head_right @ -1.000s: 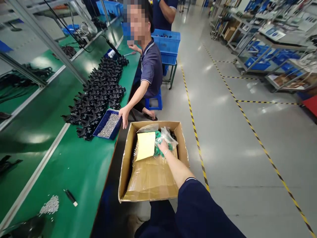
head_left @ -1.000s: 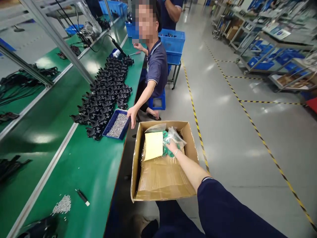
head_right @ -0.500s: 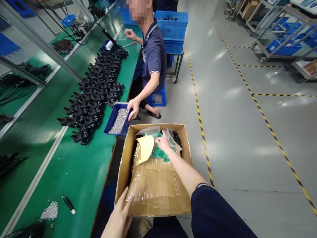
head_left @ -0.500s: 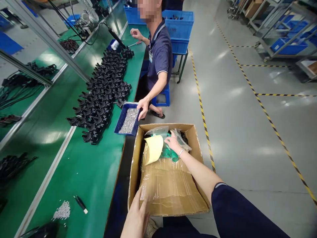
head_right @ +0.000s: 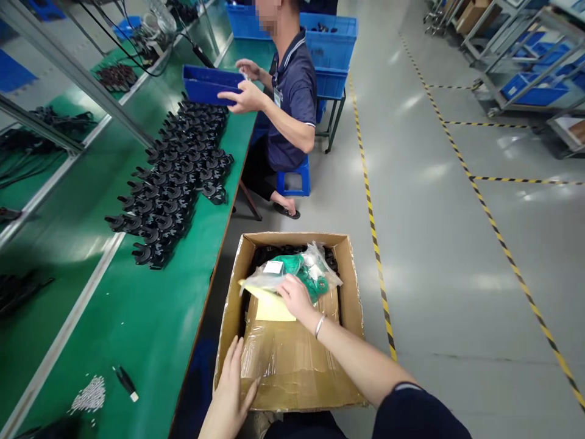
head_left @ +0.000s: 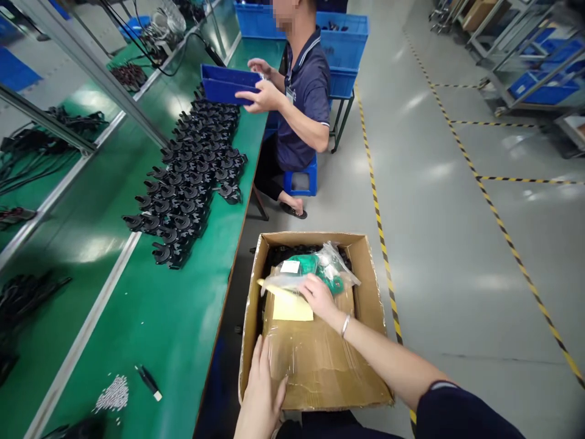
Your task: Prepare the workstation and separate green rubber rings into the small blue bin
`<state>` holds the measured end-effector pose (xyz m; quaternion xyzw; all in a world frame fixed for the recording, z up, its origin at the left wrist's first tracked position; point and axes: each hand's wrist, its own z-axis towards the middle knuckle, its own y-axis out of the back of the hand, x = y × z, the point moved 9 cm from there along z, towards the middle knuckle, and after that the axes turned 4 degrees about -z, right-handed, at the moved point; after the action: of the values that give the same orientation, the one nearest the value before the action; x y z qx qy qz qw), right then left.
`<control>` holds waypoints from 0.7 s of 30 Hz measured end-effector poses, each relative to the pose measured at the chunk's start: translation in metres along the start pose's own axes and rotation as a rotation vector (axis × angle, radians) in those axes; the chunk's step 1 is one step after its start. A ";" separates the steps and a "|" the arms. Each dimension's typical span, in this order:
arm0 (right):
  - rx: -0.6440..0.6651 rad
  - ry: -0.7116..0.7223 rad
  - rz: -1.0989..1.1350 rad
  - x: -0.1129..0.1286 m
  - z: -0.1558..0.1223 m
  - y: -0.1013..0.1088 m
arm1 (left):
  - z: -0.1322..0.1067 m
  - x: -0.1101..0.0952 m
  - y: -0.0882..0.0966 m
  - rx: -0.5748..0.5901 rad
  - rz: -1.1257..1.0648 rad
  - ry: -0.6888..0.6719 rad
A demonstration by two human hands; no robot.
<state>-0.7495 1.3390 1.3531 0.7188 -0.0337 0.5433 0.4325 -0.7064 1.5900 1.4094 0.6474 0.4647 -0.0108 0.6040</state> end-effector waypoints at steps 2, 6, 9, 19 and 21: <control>-0.032 -0.007 0.026 0.019 -0.029 0.011 | 0.012 -0.014 0.014 -0.062 0.009 -0.030; -0.037 0.021 0.121 0.058 -0.069 0.031 | 0.038 -0.058 0.036 -0.139 0.090 -0.246; 0.059 0.124 0.155 0.098 -0.090 0.034 | 0.051 -0.083 0.029 -0.022 0.136 -0.404; -0.111 -0.241 0.060 -0.014 -0.019 0.075 | 0.020 -0.098 0.021 -0.007 -0.021 -0.511; -0.165 -0.514 -0.192 -0.082 0.011 0.083 | 0.009 -0.103 0.034 -0.044 -0.089 -0.518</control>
<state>-0.8175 1.2450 1.3347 0.7952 -0.1182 0.2951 0.5164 -0.7392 1.5276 1.4930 0.5888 0.3226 -0.1926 0.7157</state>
